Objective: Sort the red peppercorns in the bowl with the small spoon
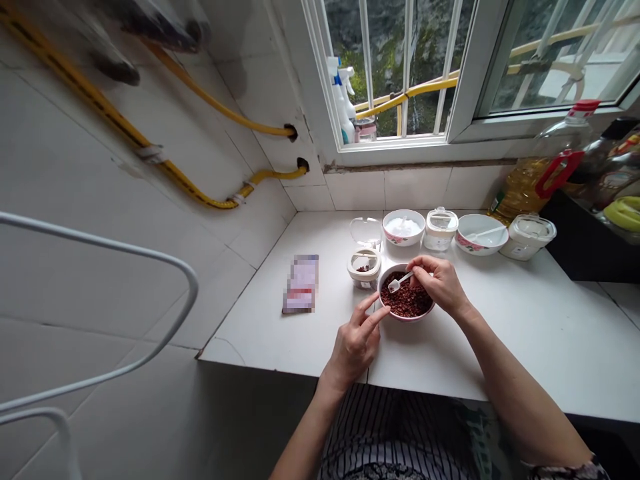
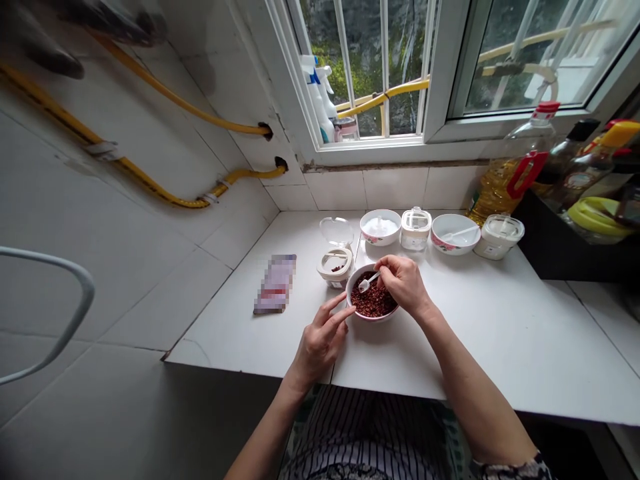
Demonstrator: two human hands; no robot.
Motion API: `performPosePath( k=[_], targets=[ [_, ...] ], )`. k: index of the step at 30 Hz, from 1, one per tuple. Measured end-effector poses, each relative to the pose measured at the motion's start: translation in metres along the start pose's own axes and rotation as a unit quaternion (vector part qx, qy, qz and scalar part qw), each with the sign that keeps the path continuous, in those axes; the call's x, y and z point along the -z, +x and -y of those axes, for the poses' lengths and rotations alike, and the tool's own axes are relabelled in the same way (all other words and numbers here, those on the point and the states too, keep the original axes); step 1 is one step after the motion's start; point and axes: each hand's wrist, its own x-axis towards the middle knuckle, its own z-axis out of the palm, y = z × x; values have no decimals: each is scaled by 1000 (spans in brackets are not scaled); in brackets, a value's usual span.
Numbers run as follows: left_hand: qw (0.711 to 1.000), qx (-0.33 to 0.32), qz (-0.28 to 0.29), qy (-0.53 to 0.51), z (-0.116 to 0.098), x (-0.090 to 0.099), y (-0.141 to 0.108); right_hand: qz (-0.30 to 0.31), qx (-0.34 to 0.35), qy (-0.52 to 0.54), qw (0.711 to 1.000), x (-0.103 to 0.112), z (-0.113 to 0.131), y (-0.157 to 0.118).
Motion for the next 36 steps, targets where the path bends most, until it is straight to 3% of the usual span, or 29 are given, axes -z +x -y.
performPosePath(
  k=[5,11,15,20,24,29,33,36],
  targets=[
    [1000,-3,-3,-7,1,-2,-2,-8,-6,10,1000,2,1,-1],
    [1000,-4,0,-11,2,-5,-1,-23,-73,135,988,10,-2,5],
    [1000,-4,0,-6,1,-4,1,-57,-61,172,982,6,4,11],
    [1000,5,7,1,0,-5,0,-23,70,47,996,-20,19,12],
    [1000,7,11,0,1,-5,0,8,171,-87,981,-26,24,9],
    [1000,6,9,-1,1,-5,-1,-58,95,-30,993,1,18,4],
    [1000,6,11,5,1,-4,-1,-13,66,-27,997,20,8,0],
    [1000,3,4,6,1,-3,0,5,72,-73,995,18,3,-2]
  ],
)
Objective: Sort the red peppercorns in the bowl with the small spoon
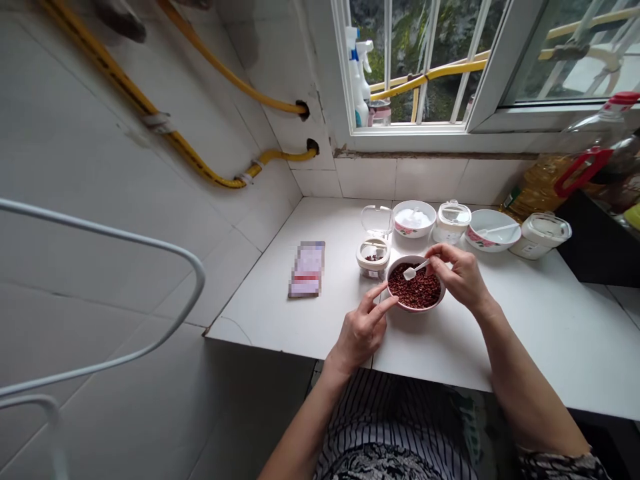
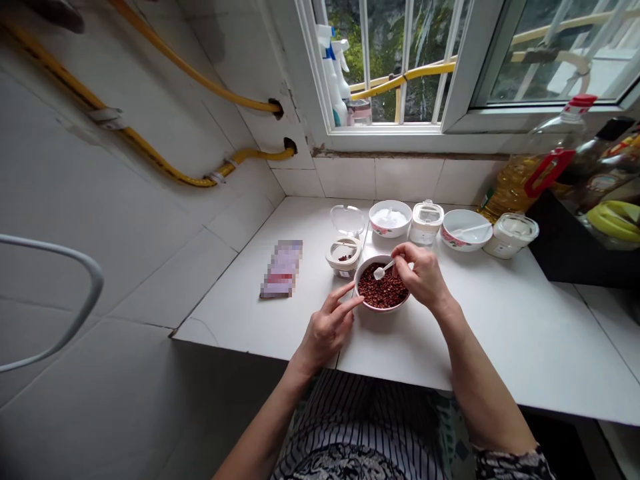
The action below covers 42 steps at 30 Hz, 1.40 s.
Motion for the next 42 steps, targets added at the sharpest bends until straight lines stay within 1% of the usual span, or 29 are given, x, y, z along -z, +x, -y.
performPosePath(
  k=[3,6,10,13,15,18,21,24,31,34,39,42],
  targets=[
    [1000,-4,-9,-6,0,1,1,25,26,-40,999,-10,0,0],
    [1000,-5,-10,-3,0,2,0,39,36,-36,998,-18,2,0],
    [1000,-6,-9,-9,0,2,0,37,24,-19,999,-20,2,-1],
    [1000,-6,-7,-11,0,2,0,52,14,5,999,-21,3,-1],
    [1000,-7,-8,-8,0,2,0,56,-4,32,998,-21,4,-1],
    [1000,-6,-10,-11,0,2,0,42,-53,90,994,-21,5,-1],
    [1000,-8,-10,-11,0,2,-1,34,-105,149,983,-20,4,-1],
    [1000,-9,-10,-7,0,1,-1,29,-138,176,974,-20,3,-1],
    [1000,-9,-12,-13,-1,0,0,14,-156,197,968,-18,1,1],
    [1000,-1,-3,-9,-1,0,1,3,-165,204,965,-16,1,3],
    [1000,-3,-4,-10,0,-1,1,-7,-160,225,961,-10,4,6],
    [1000,-2,-1,-5,0,-1,0,-18,-155,217,964,-7,7,7]
  ],
)
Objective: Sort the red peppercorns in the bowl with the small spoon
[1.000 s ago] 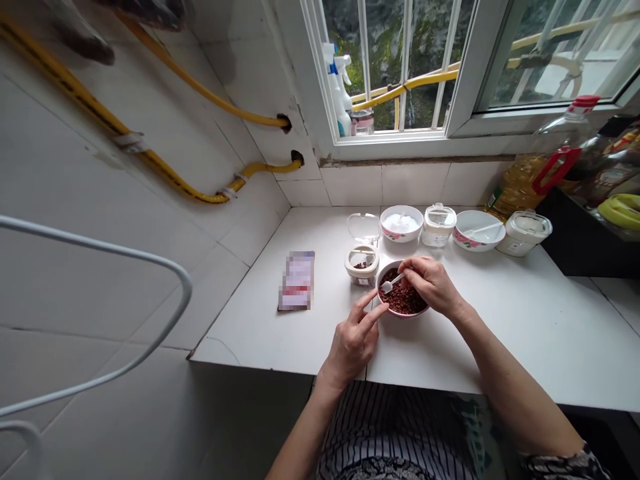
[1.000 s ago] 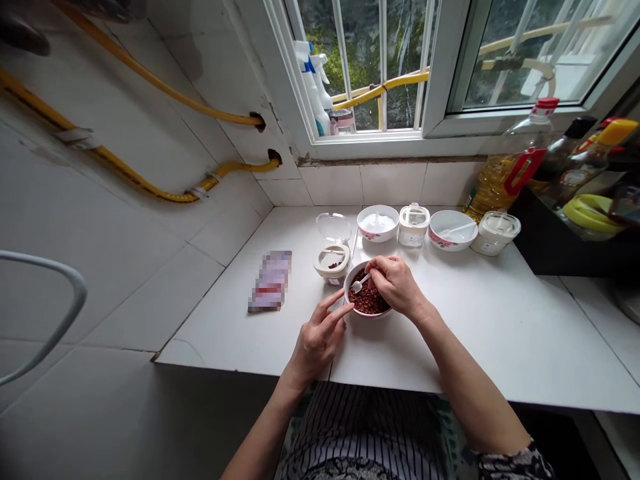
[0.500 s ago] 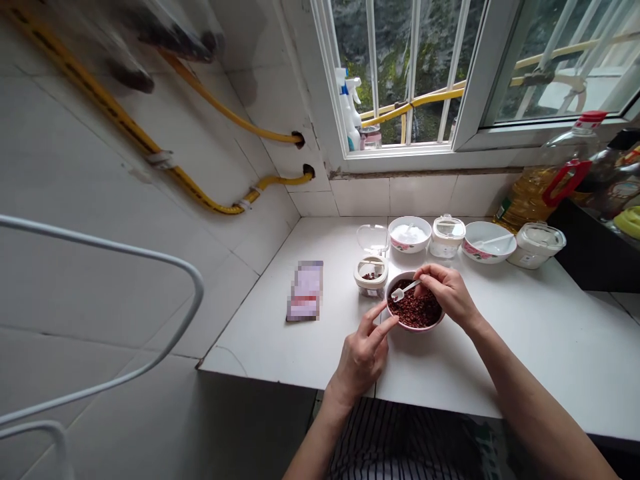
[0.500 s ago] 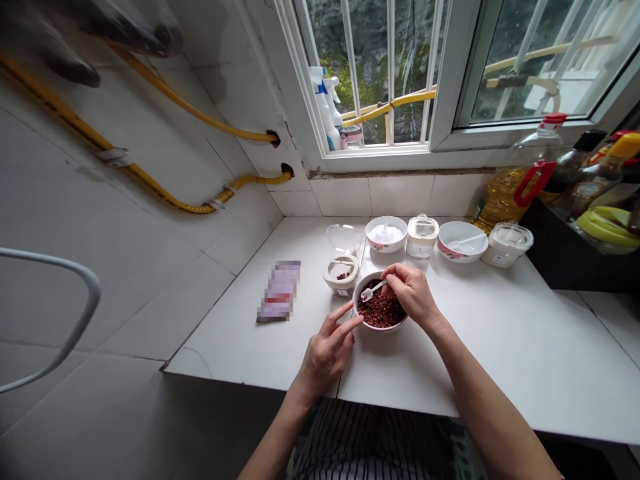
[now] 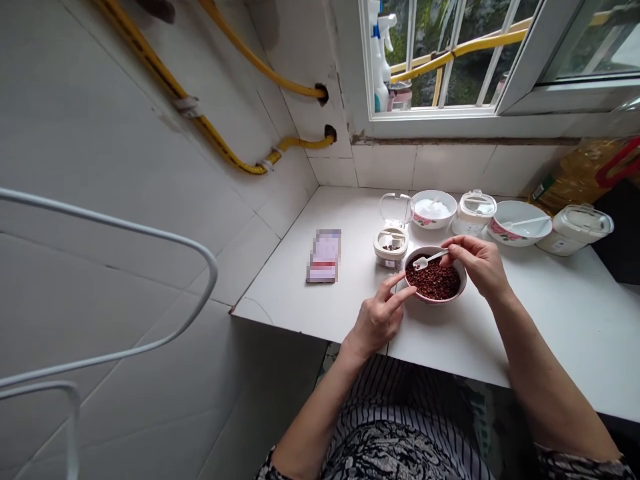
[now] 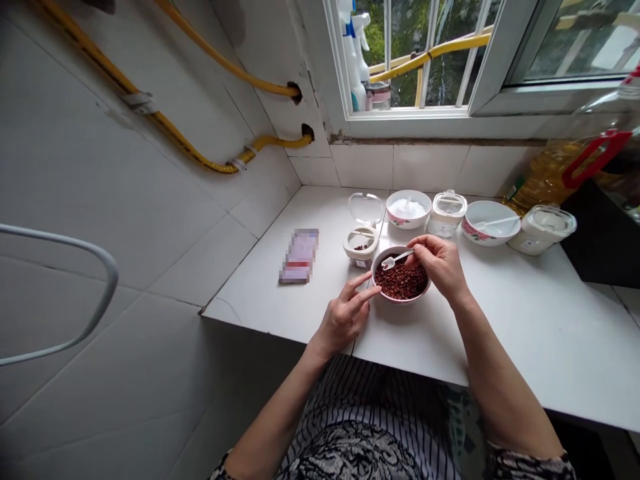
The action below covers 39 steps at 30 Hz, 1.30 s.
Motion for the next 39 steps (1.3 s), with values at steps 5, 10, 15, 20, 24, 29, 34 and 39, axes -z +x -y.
performPosePath(
  k=[5,10,15,20,24,29,34,39],
  targets=[
    [1000,-8,-7,0,-1,0,1,-7,12,-15,1000,0,1,-1],
    [1000,-6,-10,-2,-2,0,1,1,10,-16,1000,1,-2,0],
    [1000,-6,-8,0,-1,-1,1,-20,-2,7,1000,5,-4,5],
    [1000,-4,-4,0,-2,0,1,-67,70,14,995,-9,-1,2],
    [1000,-4,-11,-10,-3,0,2,-21,168,-88,982,-31,-2,-4],
    [1000,-7,-12,-11,-2,1,1,-32,230,-184,955,-30,-2,-10],
    [1000,-4,-8,-11,-2,1,1,-57,164,-162,972,-2,2,-10],
    [1000,-11,-18,-8,-1,1,1,-48,186,-251,949,6,-2,-7]
  ],
)
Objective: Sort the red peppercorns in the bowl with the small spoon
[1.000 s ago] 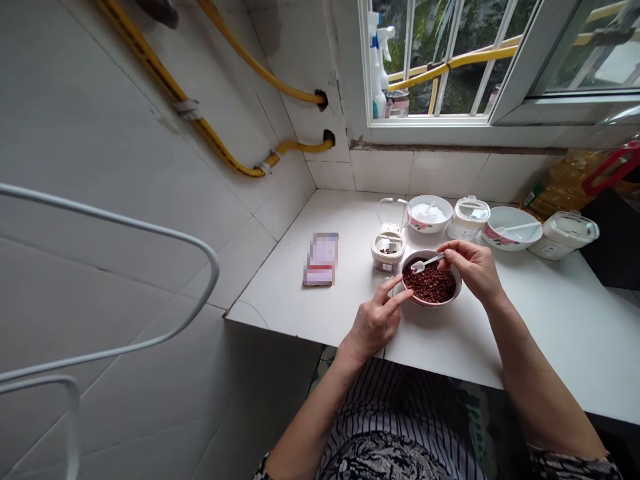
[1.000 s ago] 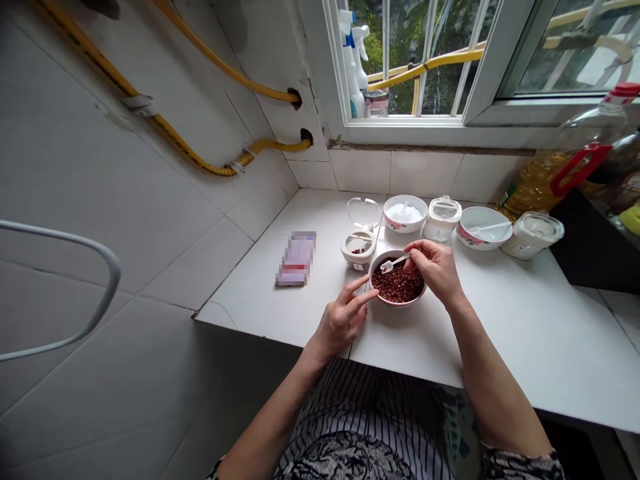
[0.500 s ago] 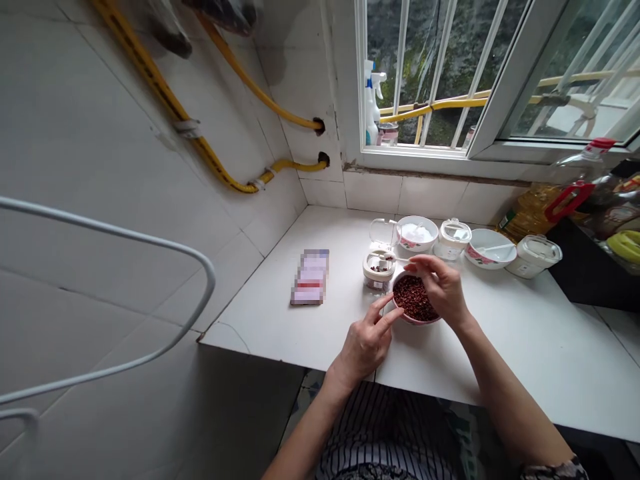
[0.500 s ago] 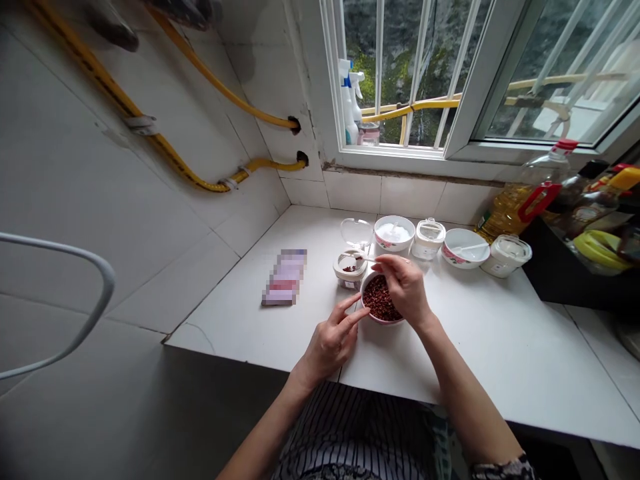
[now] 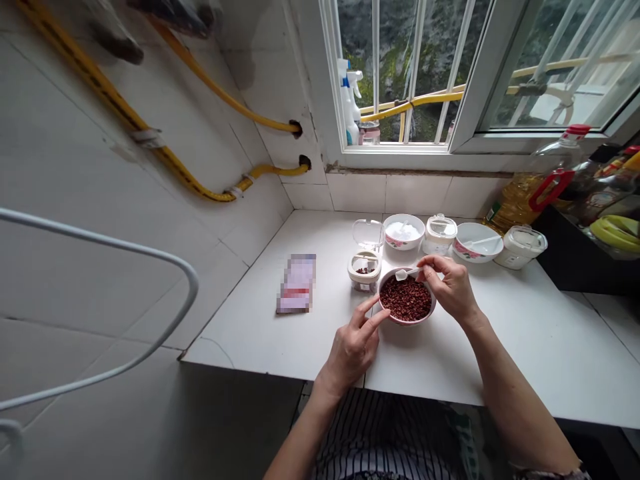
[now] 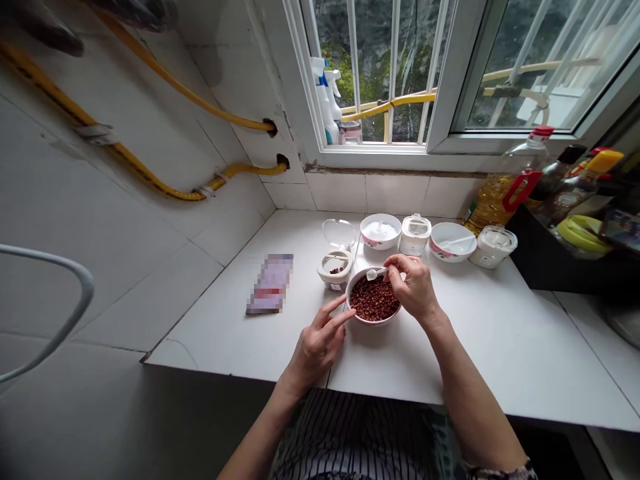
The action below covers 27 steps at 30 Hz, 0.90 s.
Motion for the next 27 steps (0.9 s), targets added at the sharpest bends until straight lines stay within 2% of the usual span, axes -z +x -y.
performPosePath(
  k=[5,14,20,27],
  targets=[
    [1000,5,5,-3,1,0,-1,58,36,-9,998,-10,-2,-3],
    [1000,12,12,4,0,1,-1,82,-2,36,996,-13,-1,-2],
    [1000,11,14,-1,0,1,-1,112,-59,96,987,-14,3,-1],
    [1000,14,20,5,0,0,-1,85,-141,185,969,-12,5,0]
  ],
)
